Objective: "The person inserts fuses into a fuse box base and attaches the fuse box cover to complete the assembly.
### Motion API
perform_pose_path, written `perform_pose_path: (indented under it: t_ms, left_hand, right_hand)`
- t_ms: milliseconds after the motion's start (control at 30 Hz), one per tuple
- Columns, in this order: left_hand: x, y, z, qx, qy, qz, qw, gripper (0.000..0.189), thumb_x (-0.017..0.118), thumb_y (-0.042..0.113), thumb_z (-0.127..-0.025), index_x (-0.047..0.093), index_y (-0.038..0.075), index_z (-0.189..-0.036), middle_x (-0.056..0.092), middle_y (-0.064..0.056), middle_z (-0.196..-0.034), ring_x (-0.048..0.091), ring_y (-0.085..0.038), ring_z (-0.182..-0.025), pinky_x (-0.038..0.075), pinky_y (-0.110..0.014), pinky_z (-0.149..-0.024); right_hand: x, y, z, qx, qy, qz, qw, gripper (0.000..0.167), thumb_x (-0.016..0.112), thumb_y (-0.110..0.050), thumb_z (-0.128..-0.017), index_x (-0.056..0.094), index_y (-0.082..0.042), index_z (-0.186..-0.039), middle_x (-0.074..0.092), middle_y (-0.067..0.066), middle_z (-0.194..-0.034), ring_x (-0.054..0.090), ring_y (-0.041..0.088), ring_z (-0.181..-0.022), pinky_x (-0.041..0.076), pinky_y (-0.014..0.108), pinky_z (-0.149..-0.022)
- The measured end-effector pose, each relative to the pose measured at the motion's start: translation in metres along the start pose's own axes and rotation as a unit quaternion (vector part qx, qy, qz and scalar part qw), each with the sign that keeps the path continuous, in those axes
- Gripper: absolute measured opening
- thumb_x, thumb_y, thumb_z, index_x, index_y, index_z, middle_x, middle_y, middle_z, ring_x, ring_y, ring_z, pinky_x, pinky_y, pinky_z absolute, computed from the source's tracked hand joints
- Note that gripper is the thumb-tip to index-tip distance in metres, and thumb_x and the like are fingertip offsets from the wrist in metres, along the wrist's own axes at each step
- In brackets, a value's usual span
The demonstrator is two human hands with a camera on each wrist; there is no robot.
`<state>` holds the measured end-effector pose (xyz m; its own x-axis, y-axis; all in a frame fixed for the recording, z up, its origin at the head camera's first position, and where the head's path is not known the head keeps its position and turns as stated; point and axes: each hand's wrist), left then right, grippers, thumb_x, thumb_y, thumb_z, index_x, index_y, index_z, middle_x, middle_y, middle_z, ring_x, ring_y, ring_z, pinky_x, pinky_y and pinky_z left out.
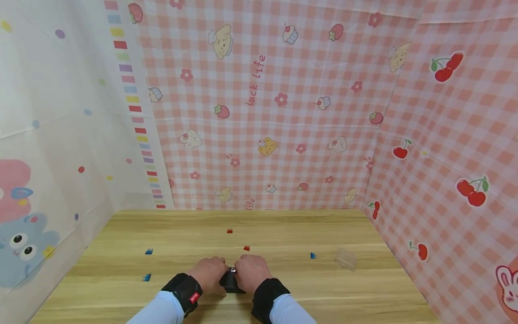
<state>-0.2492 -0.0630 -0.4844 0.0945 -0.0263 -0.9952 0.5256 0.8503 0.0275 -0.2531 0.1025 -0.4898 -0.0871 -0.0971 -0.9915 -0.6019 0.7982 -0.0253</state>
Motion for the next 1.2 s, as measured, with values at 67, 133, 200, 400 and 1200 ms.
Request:
perform_pose_path:
  t_ms: [67, 133, 200, 400, 1200]
  left_hand:
    - [-0.001, -0.002, 0.0, 0.001, 0.003, 0.002, 1.0, 0.048, 0.09, 0.042, -0.066, 0.073, 0.01, -0.098, 0.055, 0.002, -0.082, 0.052, -0.015, -0.078, 0.049, -0.036, -0.073]
    - [-0.003, -0.004, 0.001, 0.0, 0.006, 0.006, 1.0, 0.05, 0.09, 0.043, -0.065, 0.073, 0.01, -0.099, 0.055, 0.002, -0.082, 0.053, -0.015, -0.078, 0.049, -0.037, -0.074]
    - [-0.005, -0.005, 0.001, -0.002, 0.005, 0.013, 0.9999, 0.052, 0.09, 0.045, -0.065, 0.073, 0.01, -0.1, 0.056, 0.002, -0.083, 0.053, -0.015, -0.079, 0.048, -0.037, -0.075]
    - [-0.013, -0.008, 0.004, -0.01, -0.002, 0.02, 0.9997, 0.058, 0.089, 0.049, -0.066, 0.073, 0.009, -0.105, 0.057, 0.001, -0.085, 0.053, -0.016, -0.079, 0.049, -0.038, -0.075]
    - [-0.02, -0.009, 0.016, -0.019, 0.034, 0.007, 0.9992, 0.068, 0.087, 0.054, -0.065, 0.072, 0.011, -0.115, 0.062, -0.002, -0.094, 0.058, -0.019, -0.087, 0.049, -0.041, -0.078]
  right_hand:
    - [-0.001, 0.002, 0.001, 0.009, 0.002, -0.008, 0.9999, 0.008, 0.074, -0.023, -0.088, 0.075, -0.016, -0.083, 0.058, -0.01, -0.07, 0.049, 0.005, -0.063, 0.042, 0.026, -0.059]
    - [-0.002, 0.003, 0.002, 0.023, 0.006, -0.017, 0.9996, 0.009, 0.073, -0.024, -0.089, 0.075, -0.016, -0.084, 0.058, -0.009, -0.071, 0.05, 0.006, -0.063, 0.043, 0.026, -0.061]
    - [-0.004, 0.005, 0.002, 0.036, 0.009, -0.022, 0.9991, 0.009, 0.072, -0.023, -0.09, 0.075, -0.016, -0.085, 0.057, -0.008, -0.071, 0.048, 0.007, -0.062, 0.043, 0.026, -0.061]
    - [-0.009, 0.011, 0.004, 0.042, 0.023, 0.011, 0.9988, 0.004, 0.075, -0.018, -0.088, 0.074, -0.015, -0.085, 0.058, -0.006, -0.072, 0.052, 0.008, -0.061, 0.045, 0.027, -0.059]
    - [-0.008, 0.035, 0.02, 0.099, 0.016, -0.014, 0.9949, 0.012, 0.077, -0.024, -0.086, 0.074, -0.012, -0.089, 0.062, -0.002, -0.077, 0.059, 0.014, -0.069, 0.05, 0.034, -0.065]
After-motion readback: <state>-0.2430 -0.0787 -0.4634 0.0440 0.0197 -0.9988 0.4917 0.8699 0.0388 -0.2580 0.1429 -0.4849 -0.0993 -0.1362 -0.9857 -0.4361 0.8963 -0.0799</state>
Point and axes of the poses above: each hand's wrist, its own z-axis away from the middle knuckle, its own x-axis out of the palm, y = z × x
